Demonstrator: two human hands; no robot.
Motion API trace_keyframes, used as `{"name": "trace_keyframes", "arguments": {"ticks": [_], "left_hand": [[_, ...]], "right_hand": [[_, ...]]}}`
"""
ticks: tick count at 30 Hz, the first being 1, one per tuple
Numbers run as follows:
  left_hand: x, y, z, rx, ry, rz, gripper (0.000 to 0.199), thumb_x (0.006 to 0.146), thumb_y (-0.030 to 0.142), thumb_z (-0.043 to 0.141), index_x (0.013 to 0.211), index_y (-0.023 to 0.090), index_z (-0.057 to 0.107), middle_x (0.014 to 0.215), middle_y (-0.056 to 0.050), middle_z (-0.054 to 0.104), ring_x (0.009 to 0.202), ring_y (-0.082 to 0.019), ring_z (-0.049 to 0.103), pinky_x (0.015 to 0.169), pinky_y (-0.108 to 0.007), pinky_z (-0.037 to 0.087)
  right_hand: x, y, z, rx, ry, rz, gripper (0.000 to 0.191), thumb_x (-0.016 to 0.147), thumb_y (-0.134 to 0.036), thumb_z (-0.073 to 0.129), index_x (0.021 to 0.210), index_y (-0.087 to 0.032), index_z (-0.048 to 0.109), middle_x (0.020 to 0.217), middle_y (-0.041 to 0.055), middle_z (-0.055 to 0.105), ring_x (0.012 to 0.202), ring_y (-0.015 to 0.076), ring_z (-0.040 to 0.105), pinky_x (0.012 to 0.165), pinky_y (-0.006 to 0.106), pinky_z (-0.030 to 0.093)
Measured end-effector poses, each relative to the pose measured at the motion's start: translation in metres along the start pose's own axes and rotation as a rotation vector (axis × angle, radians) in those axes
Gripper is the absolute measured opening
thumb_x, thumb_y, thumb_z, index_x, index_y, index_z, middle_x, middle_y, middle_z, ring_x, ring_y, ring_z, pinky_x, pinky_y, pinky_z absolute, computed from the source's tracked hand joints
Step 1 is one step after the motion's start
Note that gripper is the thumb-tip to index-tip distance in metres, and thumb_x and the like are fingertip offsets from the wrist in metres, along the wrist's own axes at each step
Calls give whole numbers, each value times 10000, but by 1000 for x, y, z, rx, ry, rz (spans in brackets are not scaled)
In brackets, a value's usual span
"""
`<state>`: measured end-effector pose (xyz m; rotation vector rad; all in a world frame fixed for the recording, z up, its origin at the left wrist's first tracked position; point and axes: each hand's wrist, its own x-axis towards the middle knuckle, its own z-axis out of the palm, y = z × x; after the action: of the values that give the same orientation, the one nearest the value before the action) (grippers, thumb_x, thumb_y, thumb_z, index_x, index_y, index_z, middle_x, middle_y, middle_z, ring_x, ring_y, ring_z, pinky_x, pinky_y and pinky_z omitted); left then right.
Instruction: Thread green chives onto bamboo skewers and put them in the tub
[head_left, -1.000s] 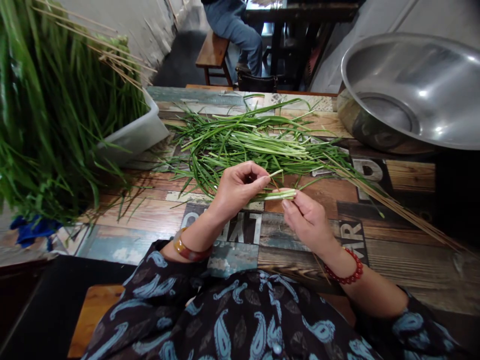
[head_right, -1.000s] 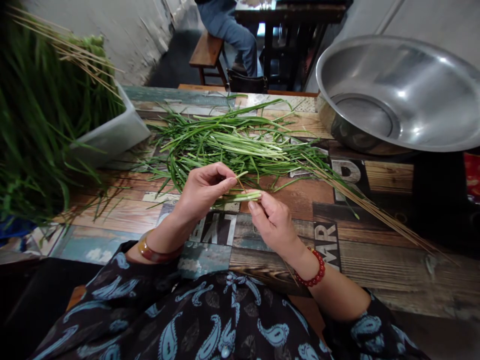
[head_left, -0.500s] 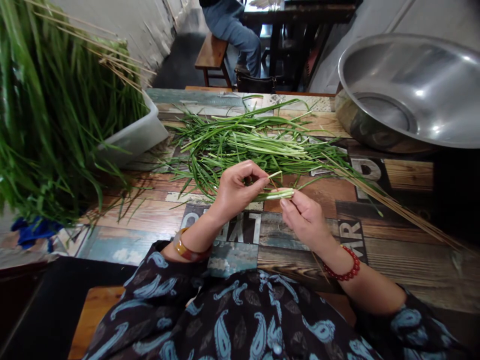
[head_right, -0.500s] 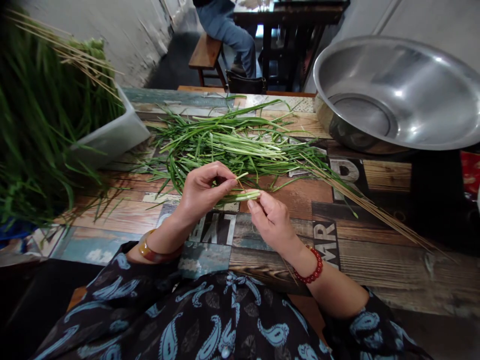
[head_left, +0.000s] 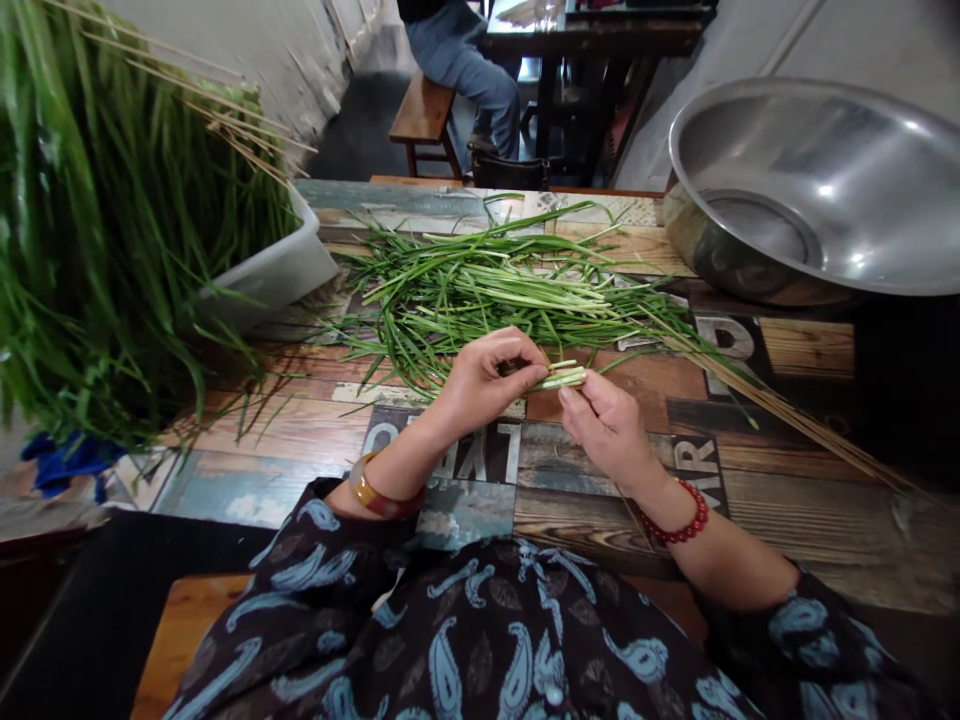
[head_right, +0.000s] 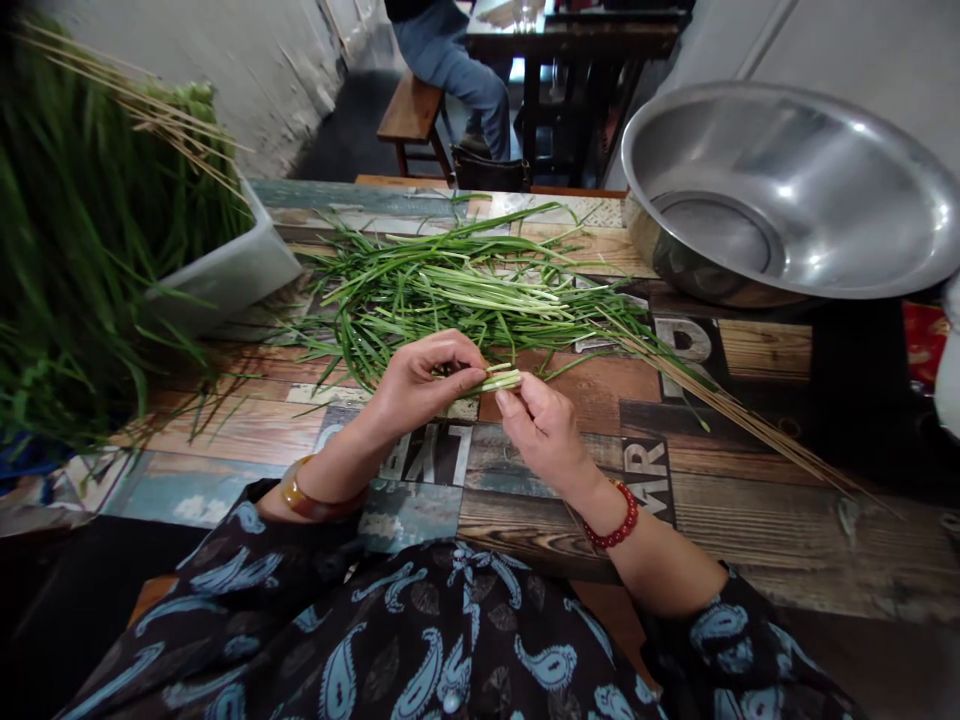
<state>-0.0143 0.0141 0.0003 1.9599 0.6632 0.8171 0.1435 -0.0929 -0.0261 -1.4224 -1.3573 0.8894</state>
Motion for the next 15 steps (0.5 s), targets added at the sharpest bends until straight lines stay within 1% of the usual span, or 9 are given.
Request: {"name": "trace_keyframes", "arguments": {"ticks": [2,5,6,7,8,9,11,13,15], "left_hand": [[1,-1,-7,66,21,16,144,873,282,654,897,166,736,919,-69,718,875,-174,653,809,-292,494],[2,-1,-19,344,205,47,231,907,360,627,1016,190,739,1054,-86,721,997,-208,638,926,-356,464],[3,0,-21,434,252,69,259,918,390,610,1030,195,739,1076,-89,721,1019,-217,630,954,-376,447],[3,0,-23,495,260,101,291,927,422,593,1043,198,738,1090,-91,722,1037,-223,625,976,-391,433],[3,0,-24,521,222,137,330,934,457,573,1057,198,735,1103,-93,725,1064,-230,623,1003,-404,417],[3,0,-24,520,143,168,372,940,494,550,1074,198,731,1117,-94,727,1097,-237,623,1038,-419,395],[3,1,-23,477,-80,192,459,956,559,482,1112,199,719,1128,-90,735,1126,-241,635,1117,-450,330],[3,2,-24,454,-277,156,544,974,600,395,1151,192,707,1107,-89,747,1070,-240,668,1152,-469,291],[3,4,-29,496,-365,100,618,978,627,330,1169,173,704,1071,-101,757,989,-239,688,1111,-448,348]], "right_hand": [[1,0,-1,2,5,-15,180,980,-334,484,908,-199,578,570,-61,481,474,93,428,509,235,363],[2,-1,-1,-9,23,-43,181,976,-327,491,883,-198,576,571,-62,477,481,92,431,517,235,364],[1,-2,-1,-17,25,-56,180,974,-323,491,887,-196,584,569,-62,476,483,92,433,519,236,366],[1,-3,0,-26,24,-70,177,971,-319,493,903,-193,597,569,-62,479,486,94,436,524,236,370],[1,-5,0,-32,22,-88,174,968,-315,498,928,-190,613,571,-60,486,489,95,440,529,237,378],[1,-6,0,-38,23,-106,174,964,-312,504,955,-189,627,575,-57,496,493,96,445,535,237,386],[0,-7,-1,-47,45,-134,181,955,-313,523,997,-187,646,589,-48,519,502,99,456,543,238,401],[0,-6,-5,-53,93,-139,196,950,-333,538,1018,-190,654,607,-36,536,512,103,465,535,238,400],[1,-3,-12,-49,139,-119,216,957,-369,536,1024,-197,649,621,-29,536,516,105,461,515,236,384]]}}
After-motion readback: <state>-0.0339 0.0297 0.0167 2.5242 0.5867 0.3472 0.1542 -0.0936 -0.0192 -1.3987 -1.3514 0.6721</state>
